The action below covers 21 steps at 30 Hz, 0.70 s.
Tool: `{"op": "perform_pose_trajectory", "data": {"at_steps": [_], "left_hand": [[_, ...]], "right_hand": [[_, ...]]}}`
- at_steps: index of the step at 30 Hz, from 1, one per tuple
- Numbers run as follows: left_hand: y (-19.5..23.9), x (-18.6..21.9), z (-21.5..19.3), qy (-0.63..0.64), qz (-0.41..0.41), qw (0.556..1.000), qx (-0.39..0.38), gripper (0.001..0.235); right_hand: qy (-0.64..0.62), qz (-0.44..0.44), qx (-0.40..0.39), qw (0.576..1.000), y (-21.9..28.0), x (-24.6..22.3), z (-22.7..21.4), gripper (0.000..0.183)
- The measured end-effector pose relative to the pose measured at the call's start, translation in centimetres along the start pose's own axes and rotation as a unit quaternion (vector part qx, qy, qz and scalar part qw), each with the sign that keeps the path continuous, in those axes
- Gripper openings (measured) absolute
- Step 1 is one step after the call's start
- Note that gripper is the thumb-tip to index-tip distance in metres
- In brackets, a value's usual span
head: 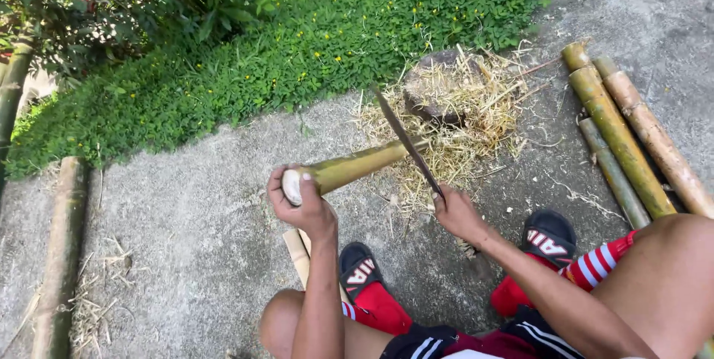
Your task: Using a machete to shave and shape pieces of bamboo.
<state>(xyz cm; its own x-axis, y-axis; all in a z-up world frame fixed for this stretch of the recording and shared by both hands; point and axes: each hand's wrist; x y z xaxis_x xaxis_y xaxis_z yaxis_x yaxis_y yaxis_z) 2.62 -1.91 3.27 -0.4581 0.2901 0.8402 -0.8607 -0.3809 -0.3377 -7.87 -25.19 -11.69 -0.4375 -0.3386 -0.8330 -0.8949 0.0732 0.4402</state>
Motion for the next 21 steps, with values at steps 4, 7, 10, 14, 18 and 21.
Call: {"op": "perform_pose_trajectory", "data": {"at_steps": [4,7,10,14,18,21], "left_hand": [[0.9,-1.2,-1.1,-0.033,0.099,0.988,-0.111,0.034],[0.9,-0.9,-0.9,-0.123,0.151,0.971,-0.136,0.033],[0.0,-1.0,-0.2,-0.076,0.075,0.992,-0.072,0.034],[0.3,-1.6,-0.7,-0.041,0.103,0.991,-0.071,0.032],[1.0,-2.3,0.2,-0.143,0.166,0.967,-0.131,0.032],[2.5,-1.6,1.0,-0.118,0.170,0.974,-0.092,0.039]], "right_hand": [[0.052,0.008,-0.007,0.999,3.5,-3.4,0.4,0.022],[0.038,-0.030,-0.036,0.998,5.6,-4.3,1.5,0.020],[0.042,-0.111,-0.025,0.993,6.6,-4.5,2.3,0.018],[0.043,-0.167,-0.026,0.985,8.1,-4.9,2.3,0.020],[0.072,-0.215,0.021,0.974,9.5,-8.1,0.4,0.021],[0.136,-0.199,0.026,0.970,10.0,-9.8,0.1,0.020]]}}
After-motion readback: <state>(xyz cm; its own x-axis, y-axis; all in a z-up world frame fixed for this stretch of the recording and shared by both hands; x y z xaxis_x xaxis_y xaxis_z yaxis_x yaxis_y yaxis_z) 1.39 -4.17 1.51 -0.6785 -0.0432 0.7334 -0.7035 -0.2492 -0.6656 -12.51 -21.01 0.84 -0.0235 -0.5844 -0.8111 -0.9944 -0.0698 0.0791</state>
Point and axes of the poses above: each hand's wrist, its own y-axis away from the middle knuckle, its own z-axis out of the palm, x = y × z, and after that the axes turned 6 degrees about -x, right-handed
